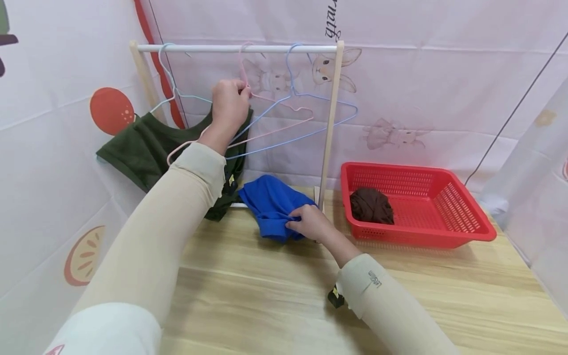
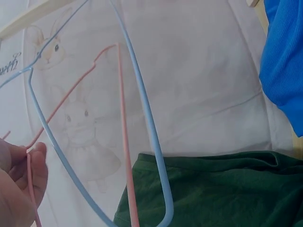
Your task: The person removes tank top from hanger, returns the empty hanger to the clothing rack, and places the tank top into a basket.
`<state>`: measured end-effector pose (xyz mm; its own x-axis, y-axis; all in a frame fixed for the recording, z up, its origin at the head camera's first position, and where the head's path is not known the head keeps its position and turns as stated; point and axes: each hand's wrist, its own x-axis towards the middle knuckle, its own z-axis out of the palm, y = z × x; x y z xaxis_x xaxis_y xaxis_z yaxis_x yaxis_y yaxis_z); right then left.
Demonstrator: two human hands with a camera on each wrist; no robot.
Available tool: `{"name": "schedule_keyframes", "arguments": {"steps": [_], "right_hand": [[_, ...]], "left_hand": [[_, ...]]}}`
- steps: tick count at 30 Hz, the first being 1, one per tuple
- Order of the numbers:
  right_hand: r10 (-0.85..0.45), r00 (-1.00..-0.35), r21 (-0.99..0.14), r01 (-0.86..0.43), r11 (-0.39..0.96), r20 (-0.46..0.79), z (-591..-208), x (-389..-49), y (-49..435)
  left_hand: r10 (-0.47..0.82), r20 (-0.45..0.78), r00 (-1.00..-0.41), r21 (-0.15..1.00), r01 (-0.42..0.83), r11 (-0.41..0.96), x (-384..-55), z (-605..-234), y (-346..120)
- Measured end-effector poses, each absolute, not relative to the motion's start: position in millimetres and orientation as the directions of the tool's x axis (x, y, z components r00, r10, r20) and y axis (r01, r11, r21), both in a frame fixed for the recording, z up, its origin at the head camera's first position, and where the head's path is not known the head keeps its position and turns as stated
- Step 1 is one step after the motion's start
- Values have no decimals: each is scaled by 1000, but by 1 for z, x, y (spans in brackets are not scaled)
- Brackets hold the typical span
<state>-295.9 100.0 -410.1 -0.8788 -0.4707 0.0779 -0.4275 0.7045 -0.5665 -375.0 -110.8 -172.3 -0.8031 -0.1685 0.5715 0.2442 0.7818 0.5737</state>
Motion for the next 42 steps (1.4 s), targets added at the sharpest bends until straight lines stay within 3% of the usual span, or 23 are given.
{"name": "schedule_keyframes", "arguments": {"steps": [7,17,21,23,25,29,32,34,36,39,42], "right_hand": [[-473,-877,-568,-433,699,87,-409,-298,100],[-445,-889,-609,-412,678,107,-407,-300,103],[-417,-895,-628,-417,657,158,-408,-301,105],[-401,-897,-638,-420,645,186,-408,-301,106],[-384,-900,-648,-419,637,205,-409,-302,107],[-355,-911,-671,-399,625,211,-408,-302,110],[-343,-915,-683,-391,617,215,-409,-303,112],[-335,-915,-687,-394,611,226,-409,-303,113],[-325,-913,-689,-400,604,245,-409,-304,114],[-310,-910,-696,-411,588,275,-408,-304,115],[-295,-909,-712,-414,567,294,-406,-302,116]], "left_hand": [[-181,527,-830,551,171,817,-372,-172,-111],[-111,539,-835,503,213,838,-368,-177,-111],[-91,597,-797,466,252,848,-363,-182,-110],[-62,688,-723,417,325,849,-358,-186,-108],[1,813,-583,323,452,831,-352,-191,-106],[148,962,-231,42,658,752,-339,-205,-97],[189,978,-85,-70,723,687,-331,-214,-91],[203,978,-41,-105,748,655,-327,-221,-89],[220,975,-33,-117,766,632,-323,-229,-88],[263,963,-59,-116,789,604,-318,-247,-89],[313,942,-122,-90,805,586,-315,-268,-90]]}}
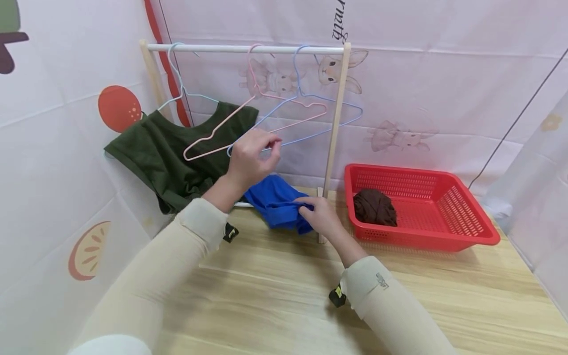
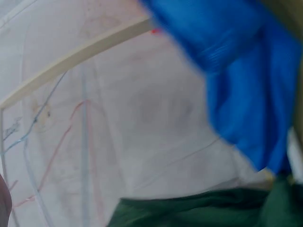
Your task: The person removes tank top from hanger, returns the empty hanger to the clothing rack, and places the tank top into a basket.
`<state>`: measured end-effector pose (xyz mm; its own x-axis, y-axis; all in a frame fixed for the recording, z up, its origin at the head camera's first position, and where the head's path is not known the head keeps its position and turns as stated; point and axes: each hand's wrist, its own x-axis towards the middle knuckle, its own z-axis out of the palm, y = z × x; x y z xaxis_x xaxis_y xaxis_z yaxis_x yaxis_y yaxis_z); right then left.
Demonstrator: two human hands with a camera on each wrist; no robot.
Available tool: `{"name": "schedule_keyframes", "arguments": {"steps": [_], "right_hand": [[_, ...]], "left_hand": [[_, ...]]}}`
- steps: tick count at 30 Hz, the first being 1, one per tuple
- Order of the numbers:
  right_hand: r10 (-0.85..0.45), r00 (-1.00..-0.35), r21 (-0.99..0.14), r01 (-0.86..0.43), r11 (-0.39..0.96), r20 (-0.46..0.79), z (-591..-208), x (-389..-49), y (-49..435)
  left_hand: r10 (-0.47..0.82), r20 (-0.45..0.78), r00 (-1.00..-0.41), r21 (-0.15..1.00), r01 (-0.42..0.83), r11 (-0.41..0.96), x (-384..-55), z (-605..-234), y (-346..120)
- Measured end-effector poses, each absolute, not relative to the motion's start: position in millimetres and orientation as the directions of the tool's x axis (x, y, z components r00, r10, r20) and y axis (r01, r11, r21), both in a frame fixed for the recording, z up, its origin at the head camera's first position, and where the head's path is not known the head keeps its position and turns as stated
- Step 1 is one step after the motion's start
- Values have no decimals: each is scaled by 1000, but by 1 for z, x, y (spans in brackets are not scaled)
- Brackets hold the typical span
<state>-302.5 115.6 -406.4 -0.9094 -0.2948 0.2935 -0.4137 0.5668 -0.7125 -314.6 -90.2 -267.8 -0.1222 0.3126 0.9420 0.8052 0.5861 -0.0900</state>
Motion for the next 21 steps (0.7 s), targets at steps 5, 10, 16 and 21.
{"name": "schedule_keyframes", "arguments": {"steps": [5,10,16,21], "right_hand": [[-261,-908,-744,-418,521,328,-405,-301,117],[-227,-900,-773,-436,462,372,-404,-301,117],[-178,-901,-818,-435,376,396,-402,-299,114],[-119,-913,-877,-408,252,391,-399,-295,109]], "left_hand": [[375,844,-385,102,799,592,-309,-311,-91],[416,600,-683,355,694,626,-302,-352,-87],[493,441,-750,397,656,642,-299,-385,-74],[494,419,-762,422,645,637,-295,-405,-63]]}}
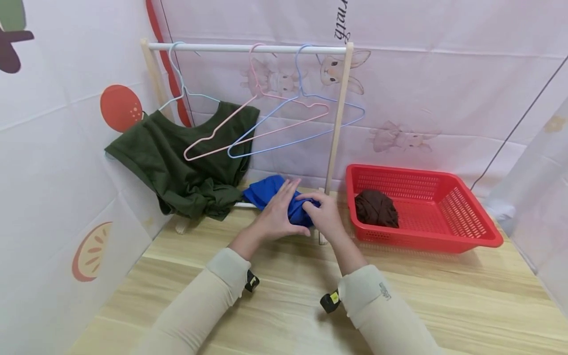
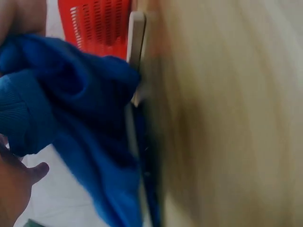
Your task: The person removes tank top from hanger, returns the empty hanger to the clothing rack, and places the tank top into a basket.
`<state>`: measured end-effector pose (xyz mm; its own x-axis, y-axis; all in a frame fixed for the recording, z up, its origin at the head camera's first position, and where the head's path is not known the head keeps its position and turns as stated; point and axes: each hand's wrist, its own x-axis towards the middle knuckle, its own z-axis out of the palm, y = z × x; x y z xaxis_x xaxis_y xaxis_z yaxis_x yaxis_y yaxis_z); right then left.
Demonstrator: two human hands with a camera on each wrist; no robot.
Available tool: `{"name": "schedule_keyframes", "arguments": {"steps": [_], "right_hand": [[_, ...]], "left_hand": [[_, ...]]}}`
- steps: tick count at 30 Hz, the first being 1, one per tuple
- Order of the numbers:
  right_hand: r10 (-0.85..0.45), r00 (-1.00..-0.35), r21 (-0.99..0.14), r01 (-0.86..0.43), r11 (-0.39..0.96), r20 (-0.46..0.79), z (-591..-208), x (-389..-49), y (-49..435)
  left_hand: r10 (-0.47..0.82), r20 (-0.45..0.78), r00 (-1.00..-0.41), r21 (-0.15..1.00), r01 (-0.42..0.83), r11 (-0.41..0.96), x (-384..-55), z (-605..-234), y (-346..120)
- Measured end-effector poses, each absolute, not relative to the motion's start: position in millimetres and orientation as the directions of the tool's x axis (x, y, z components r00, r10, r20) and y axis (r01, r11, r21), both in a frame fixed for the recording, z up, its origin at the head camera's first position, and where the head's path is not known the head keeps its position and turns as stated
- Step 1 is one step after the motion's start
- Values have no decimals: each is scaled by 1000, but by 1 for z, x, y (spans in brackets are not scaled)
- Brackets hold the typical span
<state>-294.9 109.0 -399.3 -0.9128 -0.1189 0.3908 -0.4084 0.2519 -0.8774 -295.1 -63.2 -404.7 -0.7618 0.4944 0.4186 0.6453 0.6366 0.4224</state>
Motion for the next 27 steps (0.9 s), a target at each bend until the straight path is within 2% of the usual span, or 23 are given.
{"name": "schedule_keyframes", "arguments": {"steps": [7,11,14,17,22,27], "right_hand": [[-16,-969,-969,-247,-24,248,-400,-287,103],[6,-990,-972,-143,-186,144,-405,-284,101],[-17,-992,-962,-118,-247,126,-406,-281,99],[-70,-985,-965,-141,-222,160,-403,-275,97],[-180,-947,-963,-250,-104,265,-398,-265,95],[-246,-895,-924,-383,2,371,-405,-259,95]], "left_hand": [[447,440,-779,484,625,613,-292,-424,-47],[418,444,-792,526,608,595,-291,-430,-39],[395,467,-791,552,609,570,-291,-432,-36],[355,496,-793,585,607,539,-291,-433,-35],[228,530,-817,659,566,495,-290,-437,-32],[100,602,-792,681,575,454,-289,-438,-35]]}}
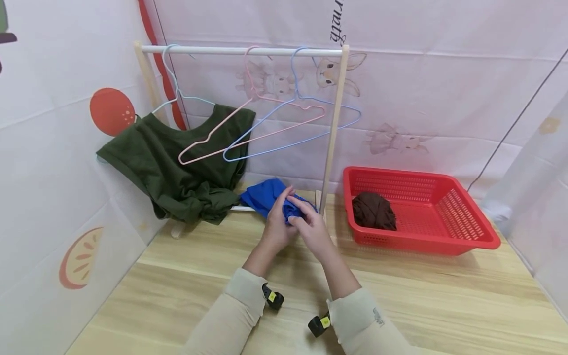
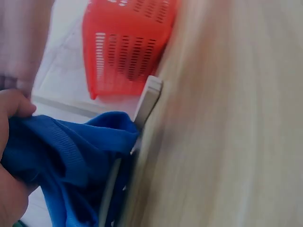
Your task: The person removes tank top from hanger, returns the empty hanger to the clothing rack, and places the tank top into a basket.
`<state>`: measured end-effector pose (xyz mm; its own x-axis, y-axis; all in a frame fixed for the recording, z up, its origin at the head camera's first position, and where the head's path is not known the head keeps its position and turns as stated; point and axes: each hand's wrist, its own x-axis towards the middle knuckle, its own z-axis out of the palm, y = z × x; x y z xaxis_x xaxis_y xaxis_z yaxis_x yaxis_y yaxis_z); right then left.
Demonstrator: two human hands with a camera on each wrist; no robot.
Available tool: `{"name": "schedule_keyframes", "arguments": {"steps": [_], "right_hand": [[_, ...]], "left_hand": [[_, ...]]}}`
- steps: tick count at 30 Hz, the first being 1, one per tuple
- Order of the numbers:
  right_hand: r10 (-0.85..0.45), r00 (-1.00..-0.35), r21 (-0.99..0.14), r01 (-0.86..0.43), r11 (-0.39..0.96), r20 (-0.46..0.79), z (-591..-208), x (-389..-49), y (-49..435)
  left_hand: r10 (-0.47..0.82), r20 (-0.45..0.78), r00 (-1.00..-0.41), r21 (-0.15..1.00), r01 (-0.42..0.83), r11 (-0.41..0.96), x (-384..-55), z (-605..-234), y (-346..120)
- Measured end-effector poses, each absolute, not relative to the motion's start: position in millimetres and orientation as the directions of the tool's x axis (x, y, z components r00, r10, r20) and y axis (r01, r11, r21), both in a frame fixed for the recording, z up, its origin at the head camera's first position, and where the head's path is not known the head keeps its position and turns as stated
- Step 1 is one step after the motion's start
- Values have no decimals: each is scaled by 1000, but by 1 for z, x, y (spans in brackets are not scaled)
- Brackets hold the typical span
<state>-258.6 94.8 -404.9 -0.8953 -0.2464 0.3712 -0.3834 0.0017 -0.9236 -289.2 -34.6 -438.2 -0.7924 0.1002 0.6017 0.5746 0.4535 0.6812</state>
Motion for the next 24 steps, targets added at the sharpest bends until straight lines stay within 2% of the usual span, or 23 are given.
{"name": "schedule_keyframes", "arguments": {"steps": [4,10,13,17,20,24], "right_hand": [[-275,-871,-898,-437,53,408,-409,-254,94],[-240,-833,-831,-538,142,499,-417,-254,95],[-203,-858,-854,-501,137,471,-420,-256,96],[-128,-922,-918,-379,116,365,-426,-260,95],[-114,-948,-934,-315,169,299,-431,-264,93],[-106,-956,-911,-294,288,275,-439,-269,90]], "left_hand": [[42,643,-765,678,594,433,-289,-438,-38],[-51,654,-755,716,596,364,-292,-436,-42],[-138,633,-762,764,587,268,-294,-431,-47],[-216,588,-780,808,581,100,-294,-422,-52],[-231,560,-796,820,572,14,-291,-414,-52],[-213,537,-816,824,562,-74,-283,-401,-50]]}}
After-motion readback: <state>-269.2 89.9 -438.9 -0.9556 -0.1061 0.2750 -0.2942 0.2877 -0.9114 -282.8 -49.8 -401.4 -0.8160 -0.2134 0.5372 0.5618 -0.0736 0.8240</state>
